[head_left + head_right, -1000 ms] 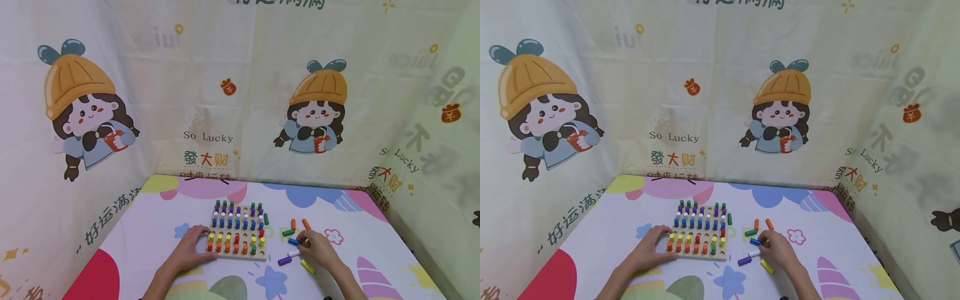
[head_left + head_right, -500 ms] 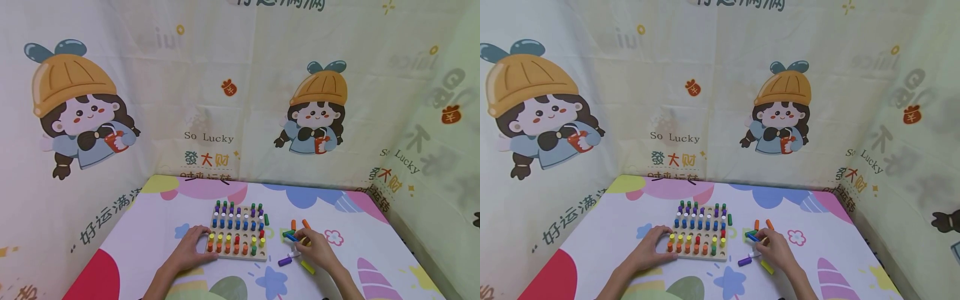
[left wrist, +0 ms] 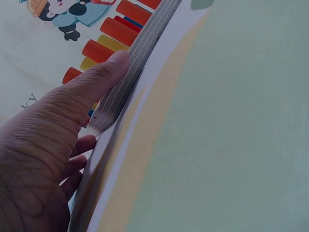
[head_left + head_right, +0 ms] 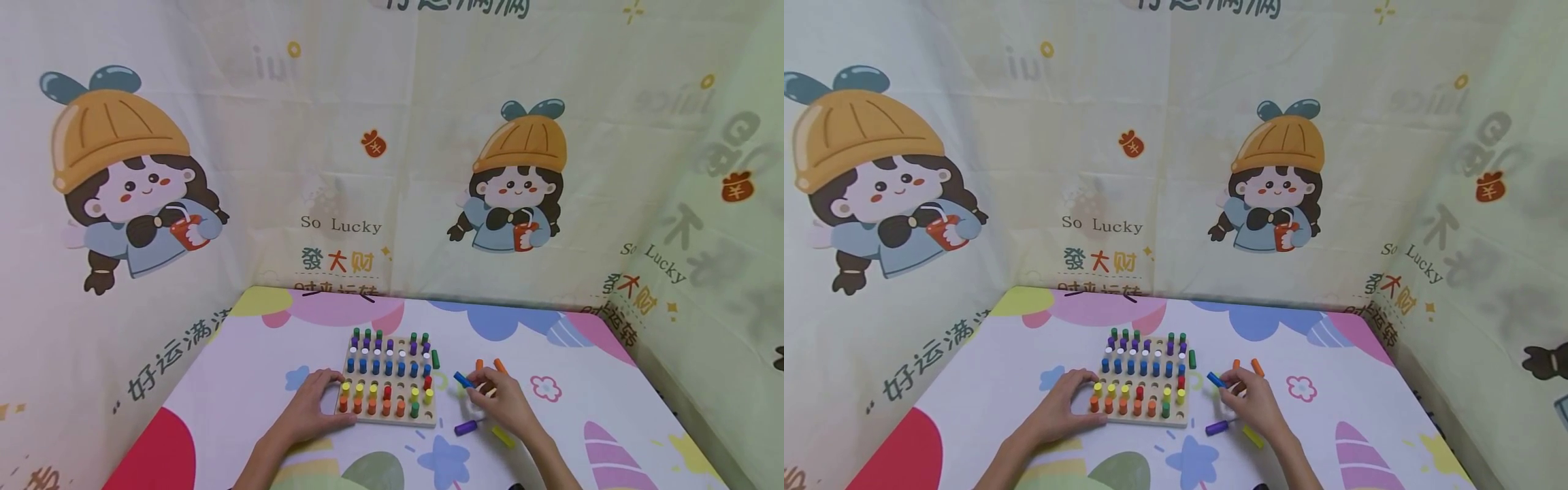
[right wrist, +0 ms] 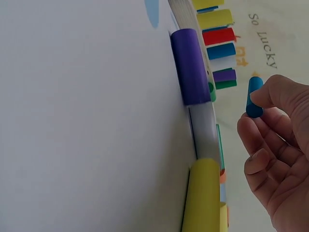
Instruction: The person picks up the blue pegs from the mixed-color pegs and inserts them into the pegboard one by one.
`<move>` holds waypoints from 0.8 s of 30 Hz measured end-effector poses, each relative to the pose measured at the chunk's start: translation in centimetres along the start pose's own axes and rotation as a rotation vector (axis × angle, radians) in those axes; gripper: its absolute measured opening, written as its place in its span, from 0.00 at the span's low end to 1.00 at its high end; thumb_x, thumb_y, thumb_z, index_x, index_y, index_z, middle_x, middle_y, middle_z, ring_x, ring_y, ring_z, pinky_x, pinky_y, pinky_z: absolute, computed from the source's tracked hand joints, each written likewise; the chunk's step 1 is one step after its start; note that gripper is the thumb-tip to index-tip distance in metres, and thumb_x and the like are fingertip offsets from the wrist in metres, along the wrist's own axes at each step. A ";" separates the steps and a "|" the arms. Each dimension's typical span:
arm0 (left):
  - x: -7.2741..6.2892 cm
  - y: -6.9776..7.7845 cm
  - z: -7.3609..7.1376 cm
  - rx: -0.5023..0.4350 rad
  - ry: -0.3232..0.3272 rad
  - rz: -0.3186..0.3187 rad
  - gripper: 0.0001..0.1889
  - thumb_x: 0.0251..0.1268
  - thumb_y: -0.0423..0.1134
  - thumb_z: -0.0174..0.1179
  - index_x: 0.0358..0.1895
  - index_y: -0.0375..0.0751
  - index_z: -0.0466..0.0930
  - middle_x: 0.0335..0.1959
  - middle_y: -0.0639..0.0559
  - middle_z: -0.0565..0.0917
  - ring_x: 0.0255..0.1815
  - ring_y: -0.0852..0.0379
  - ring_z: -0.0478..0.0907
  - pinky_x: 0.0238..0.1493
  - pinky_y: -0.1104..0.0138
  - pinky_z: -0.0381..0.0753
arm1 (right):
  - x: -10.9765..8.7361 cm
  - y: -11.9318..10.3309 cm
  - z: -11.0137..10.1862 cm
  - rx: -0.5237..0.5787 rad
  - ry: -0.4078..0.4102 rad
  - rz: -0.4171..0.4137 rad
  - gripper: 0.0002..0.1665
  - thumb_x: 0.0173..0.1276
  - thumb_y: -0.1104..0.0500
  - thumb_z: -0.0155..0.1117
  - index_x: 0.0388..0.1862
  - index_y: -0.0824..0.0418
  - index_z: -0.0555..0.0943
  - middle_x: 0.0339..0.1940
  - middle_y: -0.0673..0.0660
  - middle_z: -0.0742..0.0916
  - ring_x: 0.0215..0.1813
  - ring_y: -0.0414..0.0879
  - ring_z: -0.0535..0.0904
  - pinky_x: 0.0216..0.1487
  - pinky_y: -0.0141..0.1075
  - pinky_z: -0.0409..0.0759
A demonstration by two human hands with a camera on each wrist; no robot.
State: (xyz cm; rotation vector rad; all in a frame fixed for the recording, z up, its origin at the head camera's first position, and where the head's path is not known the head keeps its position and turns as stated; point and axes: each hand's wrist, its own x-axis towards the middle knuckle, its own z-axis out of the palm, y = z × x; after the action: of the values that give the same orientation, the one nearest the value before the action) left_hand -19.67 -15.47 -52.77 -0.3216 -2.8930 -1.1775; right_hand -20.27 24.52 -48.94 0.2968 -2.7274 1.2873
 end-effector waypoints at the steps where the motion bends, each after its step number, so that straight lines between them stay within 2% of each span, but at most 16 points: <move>1: 0.0 0.0 0.0 0.000 0.003 0.001 0.41 0.42 0.71 0.75 0.60 0.57 0.74 0.64 0.52 0.75 0.69 0.46 0.69 0.70 0.39 0.68 | 0.0 -0.1 0.1 0.004 -0.002 0.003 0.10 0.63 0.65 0.75 0.42 0.60 0.85 0.34 0.48 0.87 0.34 0.40 0.80 0.32 0.29 0.80; 16: 0.0 -0.1 0.1 0.004 0.004 0.022 0.40 0.43 0.70 0.76 0.59 0.57 0.74 0.62 0.52 0.75 0.67 0.47 0.70 0.69 0.39 0.69 | 0.7 -1.8 1.7 0.056 0.028 -0.055 0.10 0.63 0.66 0.74 0.42 0.56 0.86 0.33 0.47 0.86 0.34 0.39 0.80 0.36 0.31 0.82; 24: 0.1 -0.2 0.1 -0.001 0.004 0.022 0.40 0.43 0.70 0.76 0.59 0.57 0.74 0.62 0.53 0.75 0.67 0.47 0.70 0.69 0.39 0.70 | 1.1 -3.0 1.9 0.079 0.017 -0.003 0.10 0.64 0.65 0.74 0.43 0.55 0.85 0.34 0.47 0.86 0.35 0.41 0.79 0.37 0.30 0.81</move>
State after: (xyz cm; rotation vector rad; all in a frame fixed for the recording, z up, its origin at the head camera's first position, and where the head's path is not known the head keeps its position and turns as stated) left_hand -19.77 -15.54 -52.93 -0.3494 -2.8782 -1.1756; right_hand -20.67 21.07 -47.70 0.2955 -2.6657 1.3920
